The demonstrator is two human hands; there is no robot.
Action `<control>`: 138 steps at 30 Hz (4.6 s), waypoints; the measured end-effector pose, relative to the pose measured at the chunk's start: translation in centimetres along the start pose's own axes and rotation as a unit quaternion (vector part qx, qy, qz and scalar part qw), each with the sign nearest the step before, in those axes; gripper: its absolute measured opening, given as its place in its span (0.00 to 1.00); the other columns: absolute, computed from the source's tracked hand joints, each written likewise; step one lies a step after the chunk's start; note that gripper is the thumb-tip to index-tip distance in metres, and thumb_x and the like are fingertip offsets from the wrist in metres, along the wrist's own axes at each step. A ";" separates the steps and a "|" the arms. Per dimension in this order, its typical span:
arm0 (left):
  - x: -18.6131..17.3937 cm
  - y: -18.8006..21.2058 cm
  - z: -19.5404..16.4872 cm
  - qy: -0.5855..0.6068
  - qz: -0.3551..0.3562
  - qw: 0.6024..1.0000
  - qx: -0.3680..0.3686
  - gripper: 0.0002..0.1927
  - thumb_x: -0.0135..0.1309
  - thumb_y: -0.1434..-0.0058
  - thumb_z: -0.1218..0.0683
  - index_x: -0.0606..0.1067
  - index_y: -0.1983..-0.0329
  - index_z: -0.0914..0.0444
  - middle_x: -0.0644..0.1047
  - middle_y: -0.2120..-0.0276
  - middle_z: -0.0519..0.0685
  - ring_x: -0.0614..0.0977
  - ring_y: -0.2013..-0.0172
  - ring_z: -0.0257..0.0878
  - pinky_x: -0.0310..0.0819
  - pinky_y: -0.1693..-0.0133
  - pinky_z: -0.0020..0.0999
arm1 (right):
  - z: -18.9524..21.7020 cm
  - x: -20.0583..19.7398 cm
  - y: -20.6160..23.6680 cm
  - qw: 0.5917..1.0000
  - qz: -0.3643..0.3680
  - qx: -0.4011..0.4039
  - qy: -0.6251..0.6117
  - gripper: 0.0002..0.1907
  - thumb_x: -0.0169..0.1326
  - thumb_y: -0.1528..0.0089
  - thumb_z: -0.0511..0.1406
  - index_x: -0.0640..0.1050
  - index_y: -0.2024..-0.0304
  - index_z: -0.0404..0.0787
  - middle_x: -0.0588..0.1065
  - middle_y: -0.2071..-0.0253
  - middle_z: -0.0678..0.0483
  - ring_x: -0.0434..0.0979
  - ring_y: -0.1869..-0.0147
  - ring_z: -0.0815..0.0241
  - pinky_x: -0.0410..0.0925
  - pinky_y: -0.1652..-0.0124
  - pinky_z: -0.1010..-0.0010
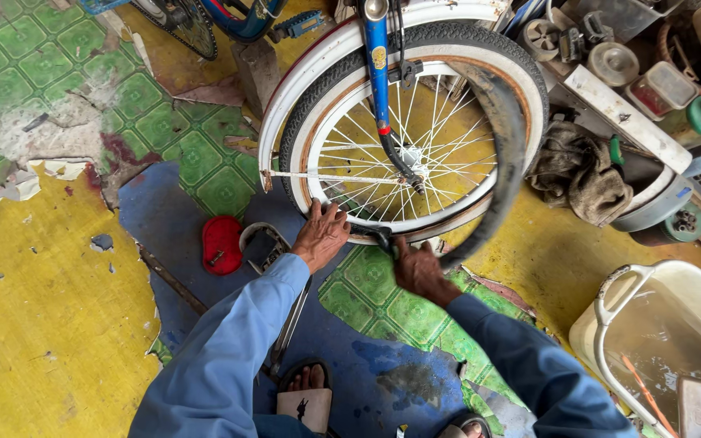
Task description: The person removes a bicycle inner tube from the tire and rim, then reinstalls it by hand, pressing the tube into the tire and seating the tire bead onto the rim. The person works on the front wheel of a bicycle in a workshop setting.
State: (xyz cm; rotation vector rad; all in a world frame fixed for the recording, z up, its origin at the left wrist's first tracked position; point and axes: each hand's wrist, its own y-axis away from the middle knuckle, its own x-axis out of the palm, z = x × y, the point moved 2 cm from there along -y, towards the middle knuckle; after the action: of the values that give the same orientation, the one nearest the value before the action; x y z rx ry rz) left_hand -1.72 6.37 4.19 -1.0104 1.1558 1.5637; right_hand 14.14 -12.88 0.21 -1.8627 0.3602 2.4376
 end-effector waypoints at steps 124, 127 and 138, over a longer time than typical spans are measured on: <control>4.3 -7.4 -7.1 0.285 -0.084 0.948 -0.111 0.20 0.58 0.42 0.61 0.79 0.44 0.60 0.79 0.49 0.55 0.78 0.48 0.49 0.65 0.40 0.52 | -6.0 -10.1 -1.2 0.989 0.101 -0.018 -0.109 0.17 0.54 0.37 0.36 0.76 0.45 0.42 0.80 0.58 0.44 0.79 0.52 0.43 0.71 0.48 0.55; 4.5 -7.2 -6.8 0.301 -0.094 0.942 -0.116 0.23 0.60 0.44 0.60 0.79 0.44 0.60 0.79 0.49 0.55 0.78 0.49 0.48 0.66 0.40 0.50 | -5.7 -10.5 -1.1 0.980 0.142 0.006 -0.138 0.19 0.58 0.37 0.43 0.77 0.47 0.41 0.80 0.56 0.45 0.79 0.50 0.44 0.68 0.45 0.53; 3.3 -6.1 -6.7 0.334 -0.139 0.927 -0.098 0.15 0.51 0.31 0.50 0.76 0.44 0.58 0.77 0.51 0.54 0.76 0.51 0.49 0.65 0.46 0.51 | -6.5 -9.4 -1.0 0.976 0.063 -0.031 -0.205 0.24 0.63 0.41 0.43 0.79 0.44 0.42 0.81 0.49 0.48 0.82 0.50 0.47 0.72 0.48 0.56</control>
State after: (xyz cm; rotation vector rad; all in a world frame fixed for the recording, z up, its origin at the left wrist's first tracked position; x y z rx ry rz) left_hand 3.97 1.39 -1.81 -1.8504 1.2336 1.1422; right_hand 23.03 -12.36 7.42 -1.3354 0.3862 2.8594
